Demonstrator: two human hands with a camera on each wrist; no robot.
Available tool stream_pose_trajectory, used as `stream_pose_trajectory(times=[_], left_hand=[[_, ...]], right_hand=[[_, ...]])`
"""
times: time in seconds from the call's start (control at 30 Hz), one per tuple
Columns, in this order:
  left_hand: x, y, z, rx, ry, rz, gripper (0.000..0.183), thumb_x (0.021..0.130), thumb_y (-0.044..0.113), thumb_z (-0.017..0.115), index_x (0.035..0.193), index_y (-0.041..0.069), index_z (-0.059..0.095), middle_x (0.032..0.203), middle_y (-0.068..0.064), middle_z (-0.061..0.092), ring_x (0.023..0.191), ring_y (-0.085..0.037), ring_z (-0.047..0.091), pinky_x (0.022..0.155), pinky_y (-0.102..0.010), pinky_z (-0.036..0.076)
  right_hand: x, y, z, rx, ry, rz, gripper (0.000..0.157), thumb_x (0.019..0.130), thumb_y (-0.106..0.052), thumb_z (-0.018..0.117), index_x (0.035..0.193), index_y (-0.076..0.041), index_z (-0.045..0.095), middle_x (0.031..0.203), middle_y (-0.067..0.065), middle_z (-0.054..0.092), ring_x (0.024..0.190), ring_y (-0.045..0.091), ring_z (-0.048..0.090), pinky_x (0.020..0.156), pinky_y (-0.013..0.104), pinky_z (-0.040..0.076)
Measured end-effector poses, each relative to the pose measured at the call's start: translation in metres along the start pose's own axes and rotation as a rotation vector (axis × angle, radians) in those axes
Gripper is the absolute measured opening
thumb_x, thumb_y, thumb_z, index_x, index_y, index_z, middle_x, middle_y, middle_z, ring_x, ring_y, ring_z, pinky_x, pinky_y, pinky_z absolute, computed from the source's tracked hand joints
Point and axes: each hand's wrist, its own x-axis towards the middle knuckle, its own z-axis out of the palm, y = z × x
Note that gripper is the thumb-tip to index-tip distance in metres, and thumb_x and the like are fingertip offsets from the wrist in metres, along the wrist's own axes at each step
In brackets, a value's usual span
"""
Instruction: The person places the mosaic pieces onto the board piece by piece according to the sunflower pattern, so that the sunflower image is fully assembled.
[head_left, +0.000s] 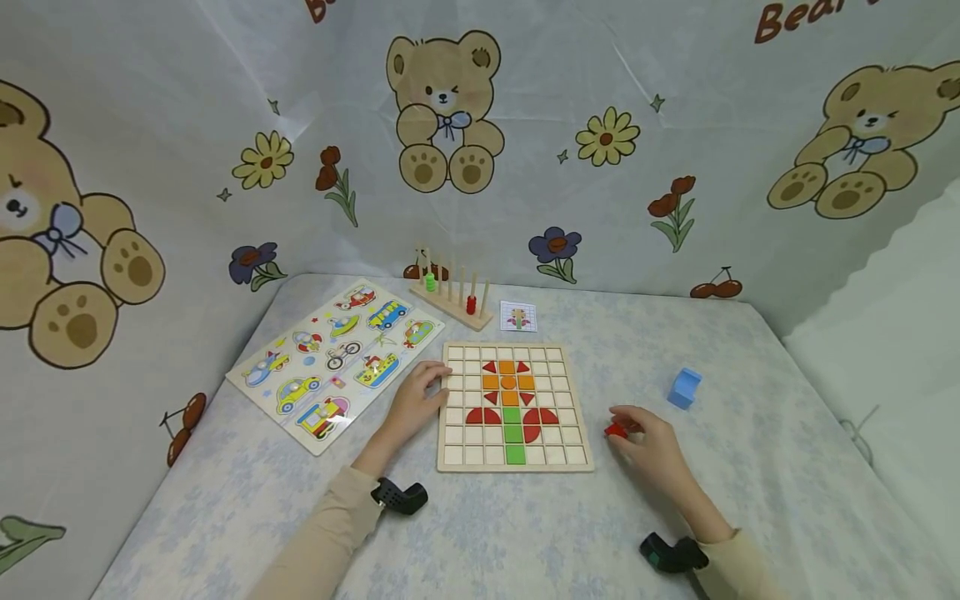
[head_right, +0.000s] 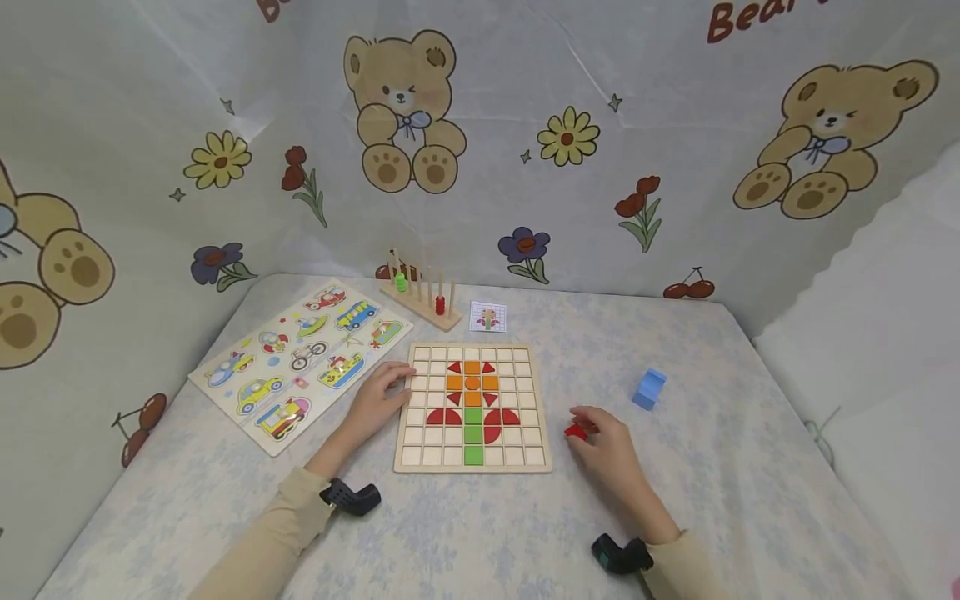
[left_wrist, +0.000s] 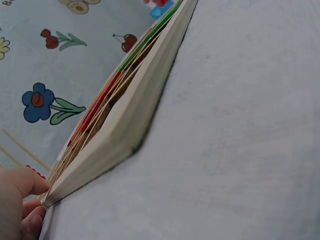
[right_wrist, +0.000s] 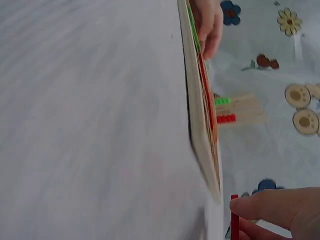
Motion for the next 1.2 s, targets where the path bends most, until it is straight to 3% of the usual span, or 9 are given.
stream_pose_trajectory(times=[0.17, 0.43, 0.63, 0.9, 1.2], left_hand=[[0.001, 0.000, 0.000, -0.003, -0.010, -0.005, 0.032, 0.089, 0.009, 0.063, 0.121, 0.006, 0.063, 0.129, -0.007, 0.054, 0.122, -0.021, 0.052, 0.103, -0.039, 0.046], [0.002, -0.001, 0.003, -0.005, -0.018, -0.005, 0.033, 0.088, 0.011, 0.063, 0.121, 0.007, 0.063, 0.129, -0.005, 0.055, 0.122, -0.020, 0.052, 0.103, -0.039, 0.046], [0.001, -0.001, 0.004, -0.001, -0.024, -0.001, 0.033, 0.088, 0.011, 0.063, 0.121, 0.007, 0.063, 0.130, -0.005, 0.055, 0.121, -0.020, 0.052, 0.102, -0.039, 0.046], [0.001, 0.000, 0.005, 0.002, -0.024, -0.002, 0.033, 0.088, 0.010, 0.063, 0.122, 0.007, 0.063, 0.130, -0.006, 0.054, 0.123, -0.021, 0.052, 0.103, -0.039, 0.046], [-0.001, -0.003, 0.003, 0.007, -0.011, -0.004, 0.033, 0.088, 0.010, 0.063, 0.121, 0.007, 0.063, 0.130, -0.007, 0.055, 0.122, -0.021, 0.052, 0.103, -0.039, 0.046]], right_hand=[[0.018, -0.045, 0.029, 0.103, -0.092, -0.086, 0.039, 0.076, 0.001, 0.074, 0.114, 0.004, 0.063, 0.099, 0.015, 0.070, 0.088, 0.027, 0.065, 0.076, 0.038, 0.056], [0.032, -0.093, 0.075, 0.195, -0.258, -0.162, 0.036, 0.079, -0.004, 0.074, 0.114, 0.001, 0.064, 0.097, 0.011, 0.067, 0.084, 0.020, 0.062, 0.073, 0.026, 0.055], [0.034, -0.100, 0.093, 0.199, -0.234, -0.201, 0.034, 0.075, -0.007, 0.078, 0.107, 0.001, 0.066, 0.086, 0.009, 0.063, 0.073, 0.015, 0.056, 0.065, 0.021, 0.049], [0.032, -0.099, 0.097, 0.212, -0.211, -0.215, 0.029, 0.075, -0.005, 0.077, 0.102, 0.000, 0.068, 0.084, 0.008, 0.063, 0.072, 0.014, 0.054, 0.063, 0.020, 0.048], [0.034, -0.102, 0.094, 0.173, -0.304, -0.254, 0.024, 0.079, -0.004, 0.074, 0.103, -0.003, 0.068, 0.093, 0.006, 0.067, 0.080, 0.016, 0.059, 0.069, 0.022, 0.052]])
